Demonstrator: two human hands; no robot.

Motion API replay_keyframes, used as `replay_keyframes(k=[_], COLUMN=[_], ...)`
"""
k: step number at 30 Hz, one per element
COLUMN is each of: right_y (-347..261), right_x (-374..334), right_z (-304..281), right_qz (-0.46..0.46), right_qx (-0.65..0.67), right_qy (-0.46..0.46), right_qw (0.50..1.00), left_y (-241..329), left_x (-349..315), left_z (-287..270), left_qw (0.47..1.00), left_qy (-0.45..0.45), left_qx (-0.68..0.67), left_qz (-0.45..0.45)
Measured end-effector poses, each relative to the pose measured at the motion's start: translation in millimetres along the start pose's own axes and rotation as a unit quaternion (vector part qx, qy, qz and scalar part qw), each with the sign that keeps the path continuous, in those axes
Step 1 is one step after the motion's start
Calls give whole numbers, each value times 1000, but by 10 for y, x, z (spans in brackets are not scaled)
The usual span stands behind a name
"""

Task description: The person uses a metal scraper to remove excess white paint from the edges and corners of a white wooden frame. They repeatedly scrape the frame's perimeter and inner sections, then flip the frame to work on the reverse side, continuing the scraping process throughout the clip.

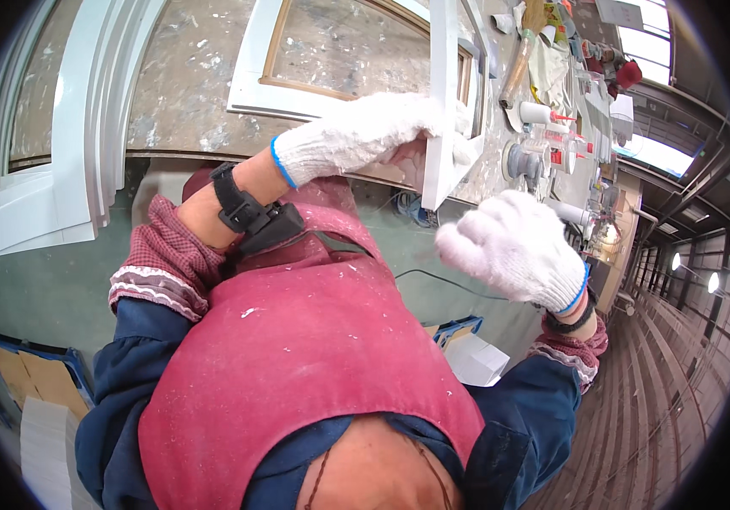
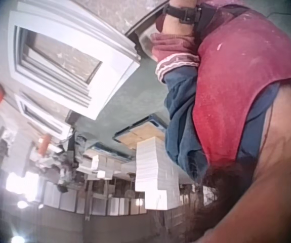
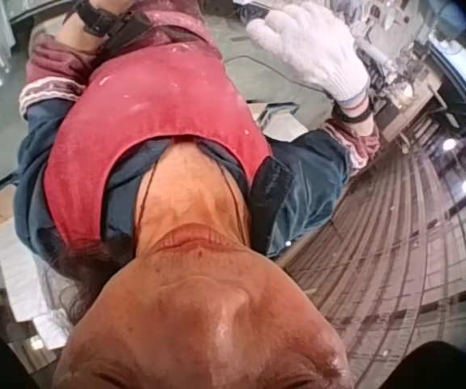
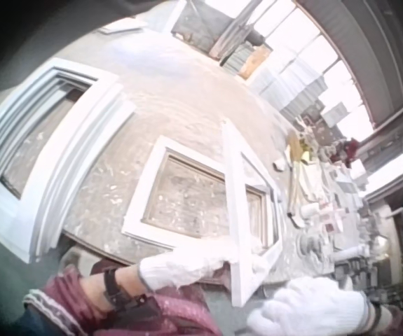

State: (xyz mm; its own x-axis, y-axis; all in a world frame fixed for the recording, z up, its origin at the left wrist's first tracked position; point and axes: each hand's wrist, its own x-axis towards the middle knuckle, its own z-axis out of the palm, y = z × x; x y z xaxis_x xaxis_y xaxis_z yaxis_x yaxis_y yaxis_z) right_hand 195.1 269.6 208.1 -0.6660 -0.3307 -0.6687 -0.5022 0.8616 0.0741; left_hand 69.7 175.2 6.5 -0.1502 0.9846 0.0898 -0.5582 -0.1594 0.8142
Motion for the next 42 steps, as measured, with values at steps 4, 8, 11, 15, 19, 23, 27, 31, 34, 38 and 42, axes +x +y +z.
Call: replay_keyframes(k=[4, 8, 11, 15, 19, 23, 27, 31, 34, 38, 42], right_y=[38, 152, 173, -23, -94, 86, 540, 827, 977, 1210, 1499], right_x=[-68, 26, 24, -30, -144, -245, -40, 269, 462, 602, 568], right_z=[-119, -180, -225, -176, -282, -496, -669, -895, -1034, -1087, -912], right_qz=[9, 49, 55, 31, 27, 94, 119, 95, 84, 39, 25], right_qx=[24, -81, -111, -153, -95, -75, -157, -183, -172, -163, -207], right_qy=[132, 216, 162, 127, 27, 264, 297, 329, 349, 333, 291], right_qw=[991, 972, 979, 980, 995, 957, 934, 922, 917, 928, 934], left_y=[-14, -19, -25, -48, 68, 203, 211, 89, 85, 74, 54], left_x=[10, 77, 135, 213, 218, 197, 149, 252, 256, 247, 250], left_z=[6, 28, -48, 14, 11, 146, 247, 282, 294, 288, 295], left_qw=[991, 981, 993, 989, 980, 980, 978, 971, 971, 972, 967], left_qy=[32, -2, -30, -41, -83, -137, -160, -199, -200, -209, -207], left_qx=[80, 80, 20, -111, -159, -138, -46, -65, -66, -44, -65], left_qz=[104, 178, 111, 93, 82, 49, 124, 118, 111, 95, 132])
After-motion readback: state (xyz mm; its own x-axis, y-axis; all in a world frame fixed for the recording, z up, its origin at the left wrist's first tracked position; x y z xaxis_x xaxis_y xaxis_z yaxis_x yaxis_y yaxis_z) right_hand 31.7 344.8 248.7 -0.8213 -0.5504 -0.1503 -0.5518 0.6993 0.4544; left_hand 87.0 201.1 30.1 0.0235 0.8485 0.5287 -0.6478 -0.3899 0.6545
